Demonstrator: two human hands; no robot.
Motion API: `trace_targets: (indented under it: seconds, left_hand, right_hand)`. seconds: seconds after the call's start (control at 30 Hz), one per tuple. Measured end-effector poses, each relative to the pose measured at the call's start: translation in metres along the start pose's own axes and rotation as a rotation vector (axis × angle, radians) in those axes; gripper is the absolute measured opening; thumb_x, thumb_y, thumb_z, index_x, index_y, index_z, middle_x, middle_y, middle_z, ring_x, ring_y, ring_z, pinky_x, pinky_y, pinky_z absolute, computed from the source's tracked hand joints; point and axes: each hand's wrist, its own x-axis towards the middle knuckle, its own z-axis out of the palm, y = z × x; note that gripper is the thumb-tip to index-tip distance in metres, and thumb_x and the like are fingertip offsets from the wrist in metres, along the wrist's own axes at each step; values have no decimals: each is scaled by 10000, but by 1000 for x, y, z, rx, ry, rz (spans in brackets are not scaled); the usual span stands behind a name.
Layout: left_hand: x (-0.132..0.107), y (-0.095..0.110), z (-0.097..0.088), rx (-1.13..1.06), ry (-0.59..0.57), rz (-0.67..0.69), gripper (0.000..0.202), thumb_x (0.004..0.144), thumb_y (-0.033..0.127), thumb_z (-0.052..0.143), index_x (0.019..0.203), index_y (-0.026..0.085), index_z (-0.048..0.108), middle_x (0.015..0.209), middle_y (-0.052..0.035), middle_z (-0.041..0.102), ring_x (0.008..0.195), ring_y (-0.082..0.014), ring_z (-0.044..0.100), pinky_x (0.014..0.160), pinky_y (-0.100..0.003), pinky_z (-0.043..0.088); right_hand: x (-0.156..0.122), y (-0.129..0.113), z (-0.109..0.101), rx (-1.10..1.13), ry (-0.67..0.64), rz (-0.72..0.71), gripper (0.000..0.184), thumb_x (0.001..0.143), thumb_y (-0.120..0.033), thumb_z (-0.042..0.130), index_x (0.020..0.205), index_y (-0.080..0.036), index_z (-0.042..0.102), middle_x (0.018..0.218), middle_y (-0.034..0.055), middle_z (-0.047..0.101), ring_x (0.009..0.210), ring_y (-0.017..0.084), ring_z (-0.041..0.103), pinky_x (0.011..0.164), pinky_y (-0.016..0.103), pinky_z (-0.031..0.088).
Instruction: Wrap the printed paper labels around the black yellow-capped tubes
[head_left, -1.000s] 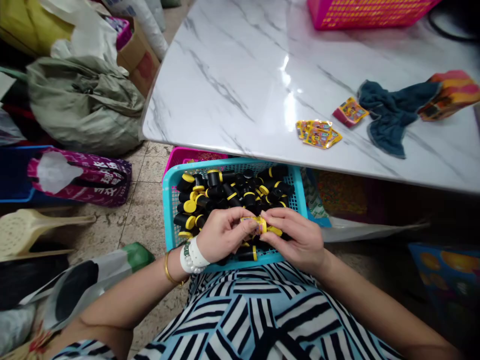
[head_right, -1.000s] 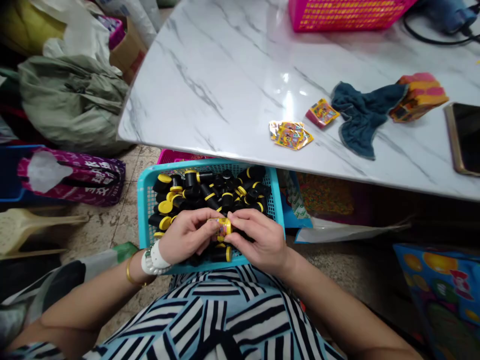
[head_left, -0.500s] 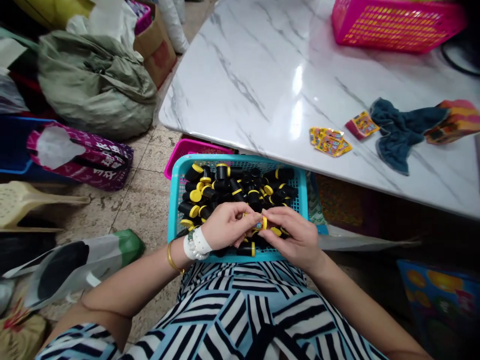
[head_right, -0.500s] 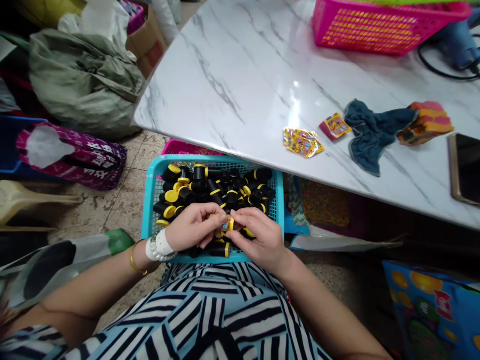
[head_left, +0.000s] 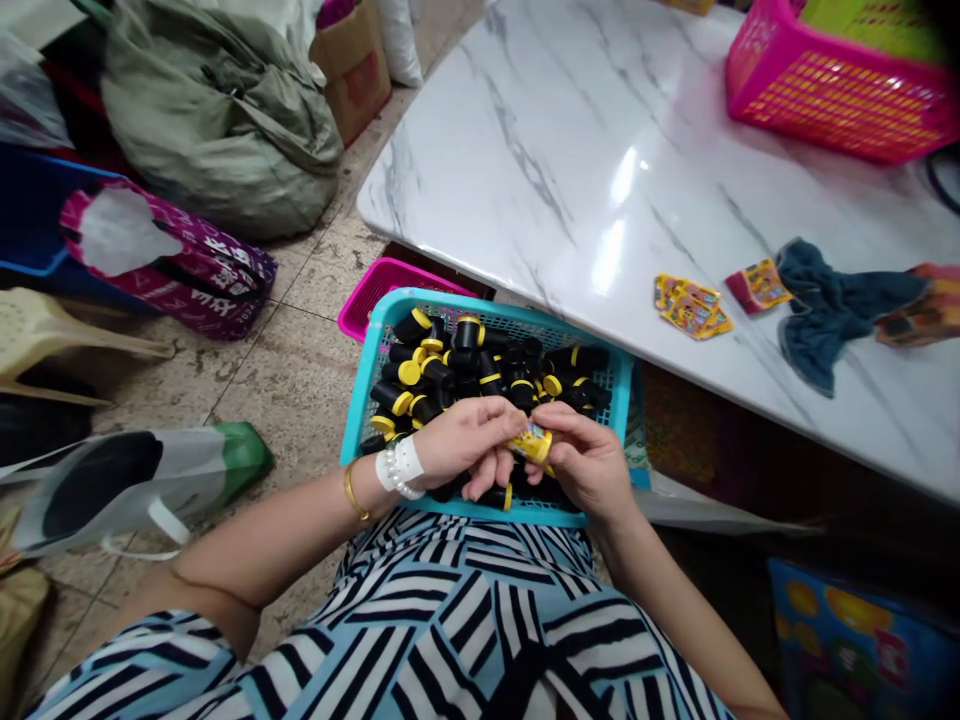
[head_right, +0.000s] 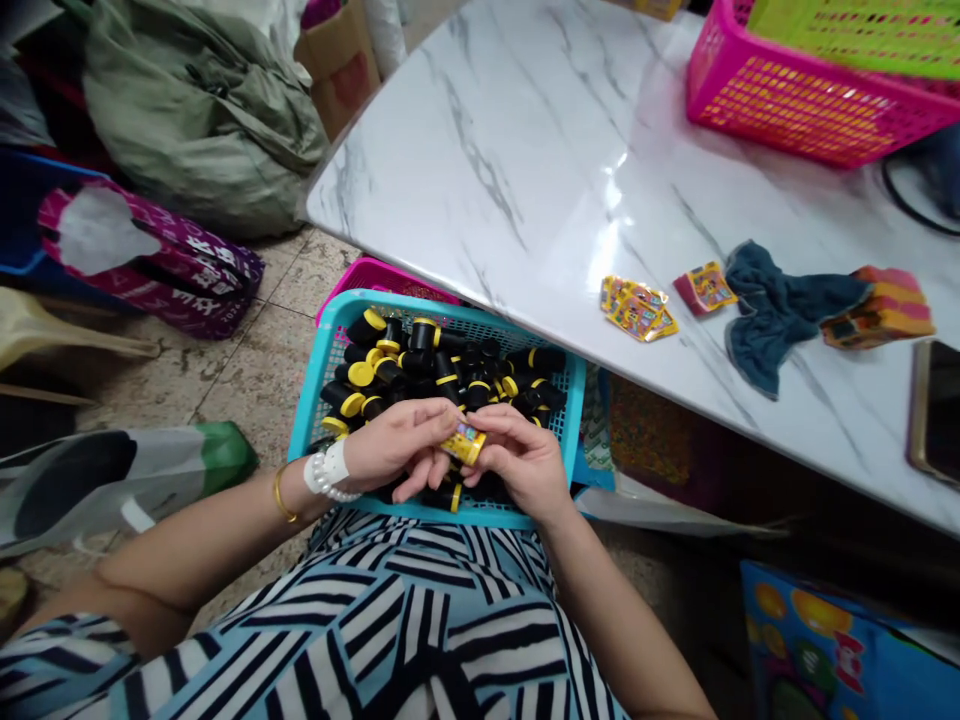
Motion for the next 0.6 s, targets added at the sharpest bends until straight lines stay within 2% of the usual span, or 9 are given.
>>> trace_targets:
  seconds: [0.07, 0.13, 0.23, 0.33, 0.4, 0.47, 0.53, 0.6]
  left_hand:
    - [-2, -3, 1, -15, 21, -2, 479, 895, 629, 514, 854, 152, 500, 509, 10, 619, 270, -81, 490, 269, -132, 311]
    - [-3, -5, 1, -41, 26, 7, 506, 914, 641, 459, 835, 143, 512, 527, -10, 632, 276, -87, 503, 266, -140, 320]
    - [-1, -8, -1, -103, 17, 38, 508, 894, 645, 500, 831, 141, 523, 555, -13, 645, 294, -88, 520, 272, -147, 342]
    - [-2, -9, -4, -115, 5, 53, 517, 881, 638, 532, 815, 125, 554, 590, -26, 662, 297, -76, 515, 271, -144, 338]
    - [-4, -11, -5, -116, -16, 51, 545, 876, 654, 522, 813, 115, 572, 629, -45, 679, 293, -73, 508, 267, -152, 340]
    - [-7, -14, -5, -125, -20, 44, 578, 848, 704, 513, 820, 128, 558, 601, -33, 665, 282, -86, 498, 264, -170, 352]
    - [-9, -16, -7, -123, 13, 33, 601, 797, 760, 523, 853, 161, 518, 503, 10, 611, 265, -107, 482, 266, -184, 360]
    - [-12, -16, -10, -116, 40, 36, 619, 756, 789, 543, 879, 184, 490, 450, 38, 574, 258, -115, 471, 280, -185, 360]
  right_hand:
    - [-1, 0, 4, -28, -5, -8, 282, 735, -415, 808, 970, -266, 759, 1061, 37, 613, 542, 95, 634, 457, 282, 605]
    - [-1, 0, 7, -68, 20, -40, 197, 763, -388, 788, 920, -272, 757, 1026, 28, 612, 518, 86, 614, 419, 267, 586]
    - [-1, 4, 12, -121, 82, -81, 130, 800, -373, 756, 893, -282, 750, 1019, 29, 614, 531, 92, 608, 404, 258, 565]
    - [-3, 5, 14, -135, 80, -84, 93, 831, -315, 727, 922, -307, 746, 1037, 25, 607, 516, 88, 602, 396, 258, 543]
    - [-6, 1, 17, -224, 82, -128, 118, 850, -243, 699, 923, -323, 748, 1024, 24, 612, 563, 109, 628, 449, 278, 560]
    - [-7, -7, 20, -424, 79, -251, 166, 845, -177, 687, 897, -318, 757, 991, 40, 631, 765, 177, 680, 616, 328, 605]
    - [-6, -16, 23, -616, -12, -382, 231, 813, -143, 703, 959, -311, 767, 1052, 73, 630, 937, 242, 677, 740, 379, 614]
    - [-1, -22, 27, -697, -118, -485, 311, 793, -104, 702, 1024, -304, 764, 1097, 89, 607, 941, 251, 686, 736, 372, 628]
